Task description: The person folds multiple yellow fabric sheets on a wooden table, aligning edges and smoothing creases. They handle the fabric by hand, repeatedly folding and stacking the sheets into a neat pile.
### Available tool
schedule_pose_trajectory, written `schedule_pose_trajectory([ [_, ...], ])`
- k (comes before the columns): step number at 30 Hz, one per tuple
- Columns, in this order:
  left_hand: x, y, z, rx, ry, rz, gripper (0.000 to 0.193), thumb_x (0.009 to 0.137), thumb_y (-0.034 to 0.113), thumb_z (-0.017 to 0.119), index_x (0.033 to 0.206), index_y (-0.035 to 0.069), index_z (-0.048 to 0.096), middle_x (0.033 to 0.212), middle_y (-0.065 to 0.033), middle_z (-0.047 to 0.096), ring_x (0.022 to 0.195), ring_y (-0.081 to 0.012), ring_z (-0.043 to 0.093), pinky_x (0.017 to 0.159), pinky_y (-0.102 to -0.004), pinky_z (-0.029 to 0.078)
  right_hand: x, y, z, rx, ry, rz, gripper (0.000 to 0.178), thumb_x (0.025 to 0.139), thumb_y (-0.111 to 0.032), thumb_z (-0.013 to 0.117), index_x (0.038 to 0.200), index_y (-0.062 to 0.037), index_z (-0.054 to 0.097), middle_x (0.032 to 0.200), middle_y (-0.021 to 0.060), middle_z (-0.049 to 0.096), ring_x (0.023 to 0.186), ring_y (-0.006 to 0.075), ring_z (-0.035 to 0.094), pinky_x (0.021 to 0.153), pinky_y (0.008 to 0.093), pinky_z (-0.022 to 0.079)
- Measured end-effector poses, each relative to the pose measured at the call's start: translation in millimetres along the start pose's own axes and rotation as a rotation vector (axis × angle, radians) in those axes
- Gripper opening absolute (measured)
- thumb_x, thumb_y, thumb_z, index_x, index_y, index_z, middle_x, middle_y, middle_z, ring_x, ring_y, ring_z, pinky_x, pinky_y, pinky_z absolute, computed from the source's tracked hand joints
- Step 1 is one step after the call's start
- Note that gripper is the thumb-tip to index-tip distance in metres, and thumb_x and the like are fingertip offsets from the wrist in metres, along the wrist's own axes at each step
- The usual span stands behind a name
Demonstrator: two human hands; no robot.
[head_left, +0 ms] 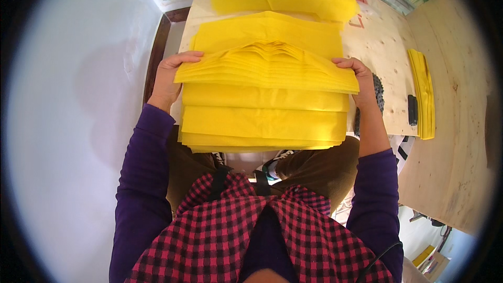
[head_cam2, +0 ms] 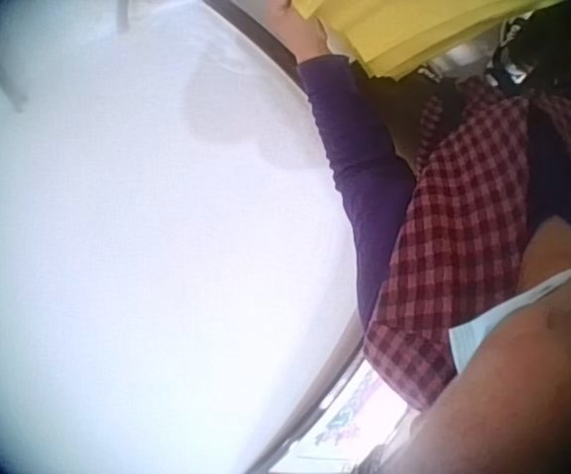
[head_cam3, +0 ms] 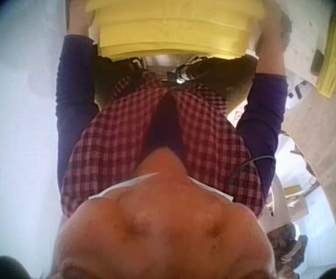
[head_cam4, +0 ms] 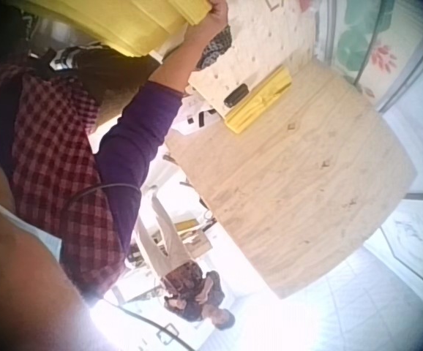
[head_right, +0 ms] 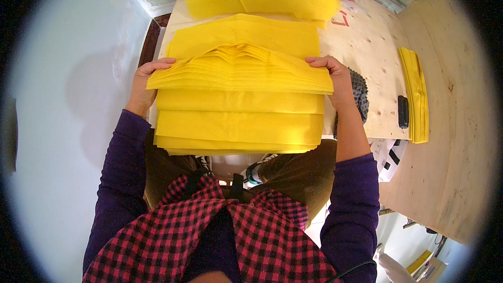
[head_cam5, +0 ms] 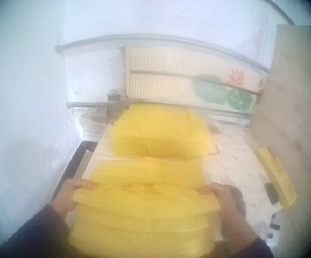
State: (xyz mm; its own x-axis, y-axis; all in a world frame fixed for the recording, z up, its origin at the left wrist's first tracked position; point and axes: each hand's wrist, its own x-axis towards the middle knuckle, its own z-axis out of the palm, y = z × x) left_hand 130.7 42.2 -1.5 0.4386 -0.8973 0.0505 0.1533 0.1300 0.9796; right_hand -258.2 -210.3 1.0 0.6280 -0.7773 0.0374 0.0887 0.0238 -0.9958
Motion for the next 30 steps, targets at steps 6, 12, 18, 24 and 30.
schedule_pose_trajectory([
  [6, -2.8, -11.7, -6.1, 0.01, -0.044, 0.037, 0.01, 0.082, -0.005, 0.063, 0.087, 0.0, 0.07, 0.111, -0.0115, 0.065, 0.094, -0.0198, 0.063, 0.087, -0.0289, 0.052, -0.7, 4.3, -3.3, 0.071, -0.011, 0.062, 0.009, 0.082, 0.005, 0.063, 0.086, -0.0024, 0.066, 0.109, 0.011, 0.066, 0.095, 0.0171, 0.063, 0.085, 0.0292, 0.052],
  [12, -6.1, -17.5, -4.2, 0.112, -0.024, 0.084, 0.008, 0.083, -0.005, 0.062, 0.082, 0.001, 0.068, 0.112, -0.0097, 0.064, 0.097, -0.0191, 0.061, 0.086, -0.0281, 0.051, -2.1, -17.0, -14.2, -0.18, 0.05, 0.107, 0.014, 0.086, 0.005, 0.054, 0.085, -0.0026, 0.065, 0.108, 0.0074, 0.067, 0.093, 0.0139, 0.062, 0.084, 0.0268, 0.05],
  [18, -4.5, -19.4, -4.3, 0.097, -0.024, 0.098, 0.009, 0.082, -0.006, 0.062, 0.082, 0.002, 0.067, 0.113, -0.01, 0.064, 0.096, -0.0187, 0.061, 0.085, -0.0279, 0.051, 5.4, -84.9, 28.6, -0.567, 0.104, -0.172, 0.022, 0.095, -0.009, 0.049, 0.108, -0.0041, 0.065, 0.104, 0.0027, 0.065, 0.1, 0.0126, 0.057, 0.089, 0.0262, 0.043],
  [24, -6.0, -16.7, -0.4, 0.062, -0.016, 0.09, 0.011, 0.081, -0.007, 0.061, 0.084, 0.002, 0.067, 0.114, -0.0105, 0.064, 0.097, -0.0188, 0.061, 0.086, -0.028, 0.051, 10.1, -77.3, 138.7, -1.006, -0.163, -0.373, 0.042, 0.094, -0.035, 0.053, 0.117, -0.0002, 0.059, 0.117, 0.0145, 0.063, 0.112, 0.0287, 0.058, 0.097, 0.0364, 0.043],
  [30, -7.5, -21.9, -1.2, 0.121, 0.051, 0.171, 0.013, 0.083, -0.007, 0.06, 0.088, 0.002, 0.068, 0.117, -0.0103, 0.063, 0.1, -0.0186, 0.061, 0.088, -0.0276, 0.05, -7.7, -33.6, 166.1, -1.404, -0.166, -0.461, 0.053, 0.093, -0.038, 0.052, 0.131, -0.0018, 0.049, 0.134, 0.0154, 0.052, 0.128, 0.0303, 0.044, 0.109, 0.0459, 0.03],
])
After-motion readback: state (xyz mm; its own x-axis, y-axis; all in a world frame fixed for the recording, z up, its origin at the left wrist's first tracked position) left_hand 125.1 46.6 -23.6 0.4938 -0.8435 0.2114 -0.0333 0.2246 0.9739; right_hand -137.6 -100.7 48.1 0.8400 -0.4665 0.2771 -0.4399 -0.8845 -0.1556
